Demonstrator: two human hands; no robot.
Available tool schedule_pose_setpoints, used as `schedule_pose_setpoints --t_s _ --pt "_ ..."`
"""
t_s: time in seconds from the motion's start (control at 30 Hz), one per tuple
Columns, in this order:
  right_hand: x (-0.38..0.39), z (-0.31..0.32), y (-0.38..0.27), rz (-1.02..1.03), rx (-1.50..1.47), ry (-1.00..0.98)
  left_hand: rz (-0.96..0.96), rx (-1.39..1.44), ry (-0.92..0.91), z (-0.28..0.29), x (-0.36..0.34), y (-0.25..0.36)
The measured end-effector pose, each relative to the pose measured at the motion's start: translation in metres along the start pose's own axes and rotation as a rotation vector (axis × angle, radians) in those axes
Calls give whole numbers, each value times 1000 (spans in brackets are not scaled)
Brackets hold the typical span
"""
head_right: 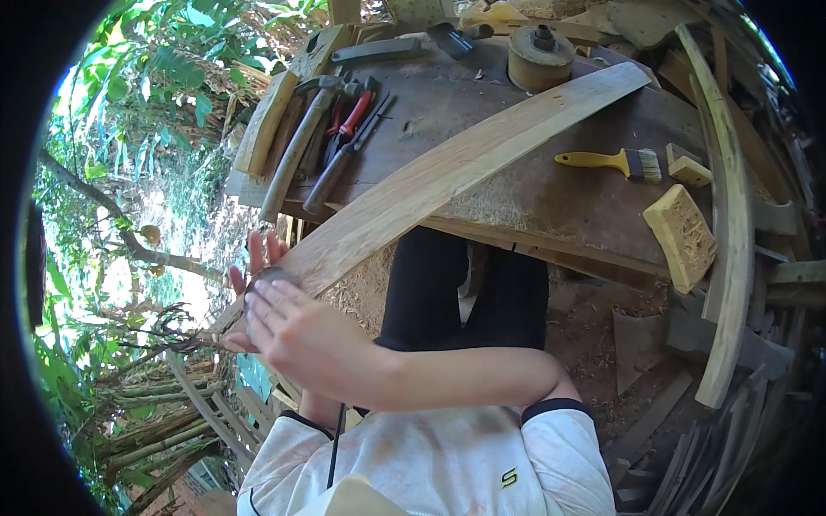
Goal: The person uses a hammer and chisel to carve a groove into a long wooden plank, then smooths the plank with sandpaper. The work is performed at a cluttered outdoor workbench with various tools visible.
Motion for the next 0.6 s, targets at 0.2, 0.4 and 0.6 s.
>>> schedule_pose_setpoints --t_s 0.2,0.4,0.6 --pt "23 38 34 -155 -101 59 133 -67 -23 3 -2 -7" --pt "86 145 114 -396 164 375 248 -627 131 -2 -11 11" --pt "88 173 137 -391 258 553 330 -681 -298 6 -17 33"
Point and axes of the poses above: each hand's wrist, its own x-axis away from the middle knuckle, its own z-axis out of the back of the hand, y = z × x, the point moved 6 cm from there along -x, towards the middle knuckle, and after that the axes turned 15 degrees about -x, right-handed, at the moved point
